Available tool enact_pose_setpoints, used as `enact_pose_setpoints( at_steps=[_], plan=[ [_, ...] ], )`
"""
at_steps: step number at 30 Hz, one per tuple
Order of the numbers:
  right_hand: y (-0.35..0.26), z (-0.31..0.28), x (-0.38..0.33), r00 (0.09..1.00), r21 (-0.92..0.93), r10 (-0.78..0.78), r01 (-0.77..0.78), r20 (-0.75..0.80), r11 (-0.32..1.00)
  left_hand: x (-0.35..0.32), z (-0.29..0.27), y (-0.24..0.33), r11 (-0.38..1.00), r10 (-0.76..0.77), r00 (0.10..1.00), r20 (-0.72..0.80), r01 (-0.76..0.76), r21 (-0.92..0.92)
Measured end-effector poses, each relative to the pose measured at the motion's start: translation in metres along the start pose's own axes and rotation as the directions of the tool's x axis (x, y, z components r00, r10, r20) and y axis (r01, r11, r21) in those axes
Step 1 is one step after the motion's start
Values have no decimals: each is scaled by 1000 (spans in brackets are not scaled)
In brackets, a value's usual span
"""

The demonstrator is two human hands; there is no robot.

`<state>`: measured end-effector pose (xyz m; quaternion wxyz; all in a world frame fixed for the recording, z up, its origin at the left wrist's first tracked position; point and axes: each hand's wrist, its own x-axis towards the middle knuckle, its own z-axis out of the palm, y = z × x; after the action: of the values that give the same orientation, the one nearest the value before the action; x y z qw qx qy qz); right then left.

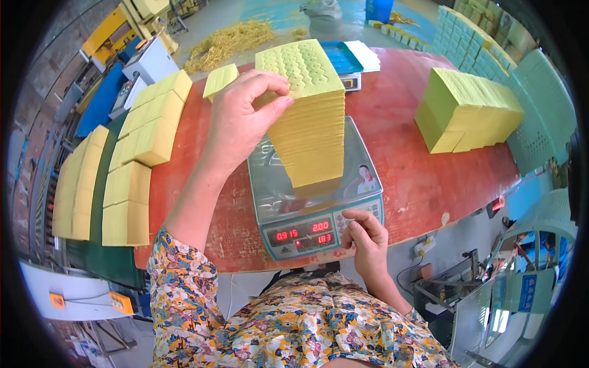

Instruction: Weigh stacks of textured yellow material pads and place them on a manufacturing assembly line or scale workstation.

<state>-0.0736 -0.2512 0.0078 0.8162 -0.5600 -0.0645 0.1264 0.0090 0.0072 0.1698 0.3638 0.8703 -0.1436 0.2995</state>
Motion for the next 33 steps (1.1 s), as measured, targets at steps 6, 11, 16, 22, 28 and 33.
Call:
enact_pose_setpoints(
  at_steps=[6,11,16,22,28,33],
  plan=[
    [-1,1,-1,999,-1,5,-5,-40,1000,5,-1,1,997,45,999,-14,-43,67],
    [-6,0,0,999,-3,-26,26,-20,1000,3,-4,15,974,190,971,-148,-167,156],
    [-29,-30,5,999,210,-40,33,30,977,-25,30,67,859,490,867,-92,-463,218],
    [-54,-98,-4,991,544,129,-98,-19,833,-128,147,102,781,612,747,260,-623,-49],
    [-22,-161,-19,926,237,324,-277,-194,931,-162,202,99,904,402,835,377,-295,-311],
    [-2,-198,-17,924,-26,242,-261,-298,965,-192,188,88,894,95,847,523,159,-419]
  ],
)
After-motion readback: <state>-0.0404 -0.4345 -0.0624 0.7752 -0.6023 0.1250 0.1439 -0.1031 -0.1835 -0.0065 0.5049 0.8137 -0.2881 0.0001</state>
